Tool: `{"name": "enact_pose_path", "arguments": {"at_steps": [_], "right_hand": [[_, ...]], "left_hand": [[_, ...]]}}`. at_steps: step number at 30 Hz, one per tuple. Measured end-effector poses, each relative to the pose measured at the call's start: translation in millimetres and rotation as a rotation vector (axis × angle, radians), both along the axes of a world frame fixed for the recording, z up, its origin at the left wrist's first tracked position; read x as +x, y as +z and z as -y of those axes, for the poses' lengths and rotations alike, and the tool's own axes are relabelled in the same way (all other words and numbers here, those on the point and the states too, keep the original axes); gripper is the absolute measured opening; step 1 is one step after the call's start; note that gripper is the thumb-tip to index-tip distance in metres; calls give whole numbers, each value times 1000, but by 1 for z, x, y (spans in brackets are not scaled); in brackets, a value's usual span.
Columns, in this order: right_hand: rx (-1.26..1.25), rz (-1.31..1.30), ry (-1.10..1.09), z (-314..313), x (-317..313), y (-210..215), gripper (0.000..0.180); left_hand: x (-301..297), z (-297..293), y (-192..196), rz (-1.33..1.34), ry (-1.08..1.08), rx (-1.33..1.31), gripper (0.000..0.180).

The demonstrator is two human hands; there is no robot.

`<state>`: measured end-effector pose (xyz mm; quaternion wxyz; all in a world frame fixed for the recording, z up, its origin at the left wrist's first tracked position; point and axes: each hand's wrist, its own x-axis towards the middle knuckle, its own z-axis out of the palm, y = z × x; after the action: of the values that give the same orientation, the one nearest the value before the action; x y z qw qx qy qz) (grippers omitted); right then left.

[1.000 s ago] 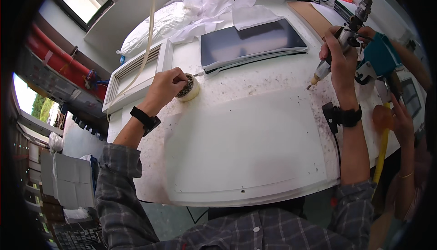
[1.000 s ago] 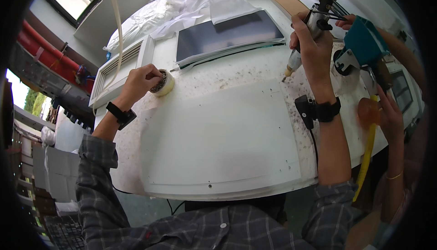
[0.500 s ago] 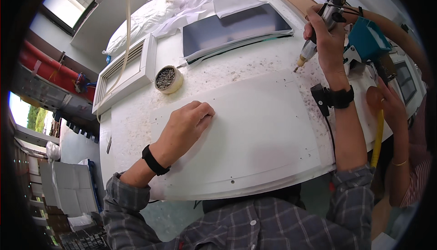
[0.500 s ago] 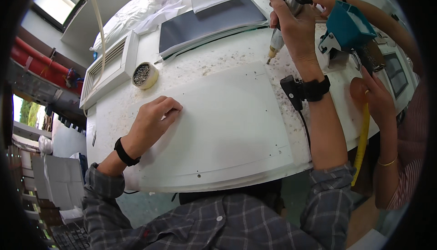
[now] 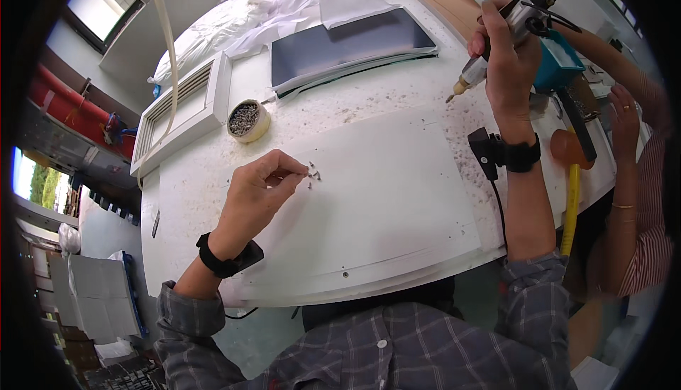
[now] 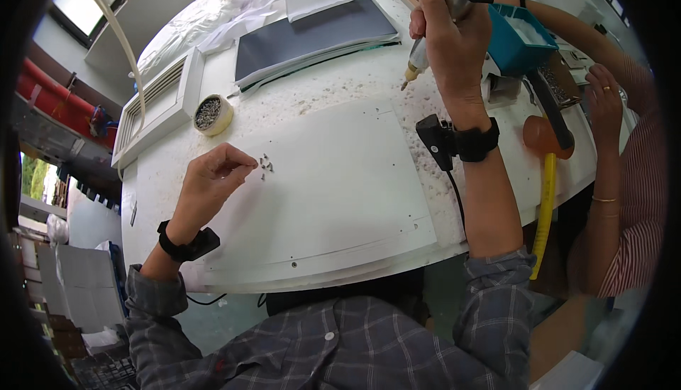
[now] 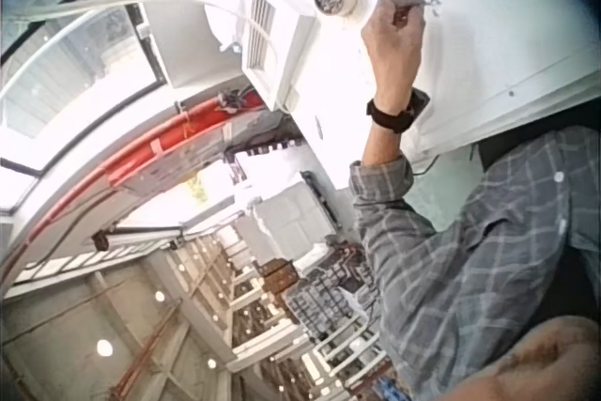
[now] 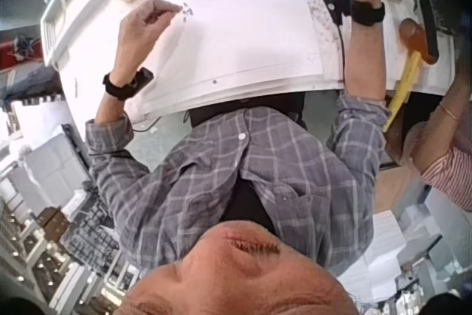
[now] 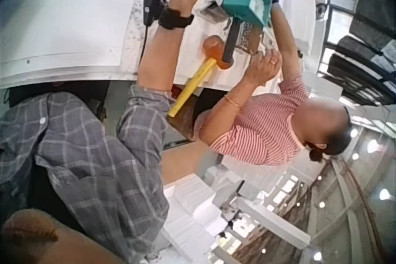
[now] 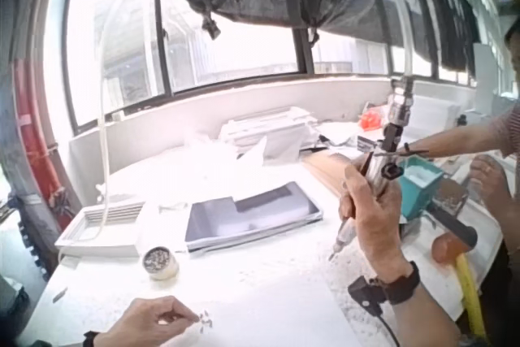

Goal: The person uses a pneumatic screwdriver to fasten screws into a white rectangular frame on a workbench. They then move to a stack of white panels, pick one up, and return to the bench to place a black mesh screen into the frame. The person applies a white substance to the screen using a small container and places a white cover panel over the assembly, securing it with the screwdriver.

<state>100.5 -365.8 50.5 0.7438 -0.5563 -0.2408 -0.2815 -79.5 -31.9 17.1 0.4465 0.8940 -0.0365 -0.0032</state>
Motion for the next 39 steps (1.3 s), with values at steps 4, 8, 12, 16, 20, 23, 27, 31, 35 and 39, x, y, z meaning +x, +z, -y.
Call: {"name": "enact_pose_path", "arguments": {"at_steps": [4,8,12,16,20,23,27,31,35,39], "right_hand": [[38,-115,127,10,-41,19,24],[81,-256,337,12,-100,33,28],[189,-310,498,10,-132,29,32],[214,-298,543,5,-153,27,28],[179,-257,585,2,-163,24,28],[213,-242,575,-1,-170,25,28],[181,-206,582,-1,-167,23,29],[155,-199,575,-2,-165,20,30],[183,-211,570,-5,-165,20,29],[197,-224,564,-8,-167,20,29]], "left_hand": [[-32,38,5,-60,67,-130,5],[-76,70,-1,-107,-7,-133,4],[-106,104,-9,-89,2,-268,5],[-113,127,-30,-172,68,-716,11],[-112,134,-39,-193,43,-890,19],[-109,139,-43,-213,60,-909,22],[-108,140,-45,-195,54,-895,23],[-107,141,-49,-194,44,-921,25],[-104,145,-47,-198,65,-937,28],[-104,140,-52,-205,31,-937,26]]}}
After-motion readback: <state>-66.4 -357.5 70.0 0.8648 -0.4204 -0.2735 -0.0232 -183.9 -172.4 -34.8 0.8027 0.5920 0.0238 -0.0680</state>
